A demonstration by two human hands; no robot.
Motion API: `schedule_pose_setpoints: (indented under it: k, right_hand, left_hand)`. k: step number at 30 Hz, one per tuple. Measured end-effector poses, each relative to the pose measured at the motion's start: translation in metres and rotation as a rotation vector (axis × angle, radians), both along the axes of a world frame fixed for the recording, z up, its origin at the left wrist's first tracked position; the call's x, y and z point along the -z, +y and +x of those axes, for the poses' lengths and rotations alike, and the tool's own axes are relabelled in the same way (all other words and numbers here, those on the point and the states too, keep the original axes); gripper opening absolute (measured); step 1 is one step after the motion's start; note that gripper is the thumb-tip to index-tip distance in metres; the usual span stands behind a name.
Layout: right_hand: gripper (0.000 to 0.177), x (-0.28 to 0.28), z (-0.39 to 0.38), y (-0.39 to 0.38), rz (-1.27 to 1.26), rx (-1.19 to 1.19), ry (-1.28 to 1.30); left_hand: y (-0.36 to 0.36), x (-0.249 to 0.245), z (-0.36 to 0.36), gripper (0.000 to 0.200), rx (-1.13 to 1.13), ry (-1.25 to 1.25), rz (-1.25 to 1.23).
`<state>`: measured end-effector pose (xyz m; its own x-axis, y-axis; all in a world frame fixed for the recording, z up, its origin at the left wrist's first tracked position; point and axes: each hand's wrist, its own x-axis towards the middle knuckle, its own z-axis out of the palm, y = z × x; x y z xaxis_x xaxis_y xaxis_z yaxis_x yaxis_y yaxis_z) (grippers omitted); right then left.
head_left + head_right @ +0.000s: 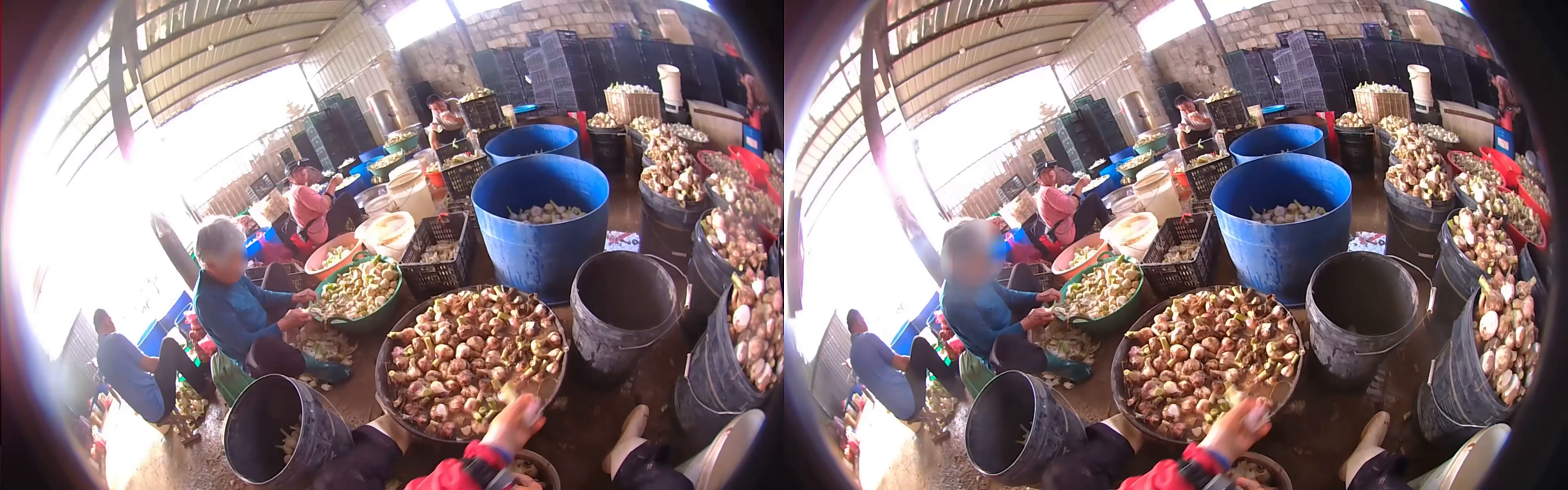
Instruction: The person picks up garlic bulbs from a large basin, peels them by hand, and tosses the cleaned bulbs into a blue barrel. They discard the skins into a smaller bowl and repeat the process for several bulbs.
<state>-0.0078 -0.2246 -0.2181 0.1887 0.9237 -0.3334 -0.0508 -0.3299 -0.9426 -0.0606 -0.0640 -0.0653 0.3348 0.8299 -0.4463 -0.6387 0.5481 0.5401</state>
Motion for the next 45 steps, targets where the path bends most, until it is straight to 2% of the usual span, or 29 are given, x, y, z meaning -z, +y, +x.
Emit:
schedule_pose_setpoints:
  k: [1, 2, 3, 4, 5, 7, 8, 11, 12, 13, 15, 17, 18, 19, 21, 23, 24, 25, 27, 28, 29, 31, 32, 33, 35, 37, 38, 41, 45]
  right_hand:
    - [0.020, 0.001, -0.001, 0.002, 0.002, -0.002, -0.003]
    - [0.020, -0.004, -0.002, 0.002, 0.022, -0.021, -0.074]
    - [0.020, -0.009, -0.004, 0.004, 0.040, -0.039, -0.145]
    - [0.019, -0.008, -0.005, 0.004, 0.133, -0.007, -0.139]
    - [0.019, -0.009, -0.006, 0.007, 0.125, -0.006, -0.142]
    - [0.018, -0.010, -0.005, 0.010, 0.077, -0.037, -0.063]
    - [0.019, -0.021, -0.006, 0.013, 0.111, 0.009, -0.046]
    - [0.020, -0.024, 0.000, 0.014, 0.021, 0.074, 0.129]
    - [0.024, -0.016, 0.002, 0.010, -0.153, 0.109, 0.113]
    - [0.024, -0.015, 0.003, 0.010, -0.192, 0.134, 0.116]
    - [0.021, -0.014, 0.000, 0.014, -0.230, 0.224, 0.378]
    - [0.025, 0.008, -0.005, 0.004, -0.249, 0.183, 0.322]
    - [0.022, 0.030, -0.014, -0.001, -0.146, 0.193, 0.422]
    - [0.020, 0.041, -0.017, 0.008, -0.041, 0.202, 0.521]
    - [0.020, 0.000, -0.009, 0.020, -0.267, 0.169, 0.374]
    - [0.019, -0.014, -0.004, 0.021, -0.236, 0.202, 0.401]
    - [0.019, -0.020, -0.001, 0.022, -0.240, 0.201, 0.438]
    - [0.018, -0.022, -0.002, 0.022, -0.239, 0.200, 0.479]
    - [0.018, -0.018, -0.005, 0.023, -0.262, 0.216, 0.448]
    - [0.018, -0.019, -0.005, 0.024, -0.234, 0.239, 0.430]
    - [0.018, -0.021, -0.004, 0.023, -0.210, 0.262, 0.413]
    - [0.017, -0.027, 0.002, 0.024, -0.192, 0.238, 0.349]
    - [0.023, -0.030, 0.005, 0.026, -0.328, 0.180, 0.292]
    - [0.029, -0.034, 0.007, 0.027, -0.461, 0.116, 0.236]
    - [0.030, -0.043, 0.008, 0.026, -0.368, 0.155, 0.247]
    - [0.032, -0.030, 0.001, 0.024, -0.291, 0.277, 0.418]
    - [0.033, -0.040, 0.003, 0.025, -0.218, 0.298, 0.415]
    - [0.040, -0.096, 0.020, 0.030, -0.179, 0.282, 0.578]
    - [0.043, -0.079, 0.015, 0.013, 0.045, 0.097, 0.585]
  left_hand:
    - [0.023, -0.026, 0.027, 0.024, 0.010, -0.098, 0.009]
    - [0.041, -0.025, 0.053, 0.036, 0.045, 0.140, 0.445]
    - [0.055, -0.050, 0.069, 0.049, 0.141, -0.262, 0.222]
    - [0.063, -0.059, 0.080, 0.053, 0.228, -0.339, 0.366]
    - [0.059, -0.086, 0.090, 0.054, 0.164, -0.207, 0.267]
    - [0.071, -0.077, 0.078, 0.054, 0.420, -0.245, 0.367]
    - [0.062, -0.084, 0.064, 0.054, 0.414, -0.119, 0.379]
    - [0.072, -0.018, -0.011, 0.039, 0.355, 0.233, 0.315]
    - [0.078, 0.007, -0.044, 0.034, 0.304, 0.375, 0.318]
    - [0.083, 0.033, -0.077, 0.031, 0.143, 0.555, 0.237]
    - [0.088, 0.040, -0.111, 0.027, 0.117, 1.064, 0.267]
    - [0.102, 0.078, -0.140, 0.020, 0.178, 1.344, 0.551]
    - [0.096, 0.043, -0.110, 0.017, 0.205, 1.426, 0.510]
    - [0.113, 0.084, -0.121, 0.022, 0.267, 1.603, 0.758]
    - [0.128, 0.069, -0.081, 0.036, 0.664, 1.811, 0.944]
    - [0.128, 0.056, -0.035, 0.044, 0.856, 2.056, 1.143]
    - [0.136, 0.065, -0.019, 0.054, 1.108, 2.142, 0.999]
    - [0.143, 0.074, -0.005, 0.046, 1.246, 2.218, 0.939]
    - [0.161, 0.126, -0.002, 0.038, 1.262, 2.315, 0.745]
    - [0.169, 0.147, -0.005, 0.034, 1.209, 2.289, 0.647]
    - [0.150, 0.097, 0.002, 0.029, 1.277, 2.261, 0.860]
    - [0.141, 0.065, -0.006, 0.036, 1.136, 2.078, 0.870]
    - [0.135, 0.067, -0.024, 0.042, 0.806, 1.855, 0.964]
    - [0.132, 0.067, -0.046, 0.041, 0.729, 1.621, 1.054]
    - [0.097, 0.056, -0.070, 0.053, 0.521, 0.866, 0.480]
    - [0.037, 0.017, -0.075, 0.056, 0.392, 0.755, 0.556]
    - [0.014, 0.014, -0.082, 0.057, 0.287, 0.281, 0.149]
    - [-0.054, 0.019, -0.094, 0.046, 0.208, -0.003, 0.088]
    - [-0.106, 0.027, -0.094, 0.050, 0.172, 0.160, 0.081]
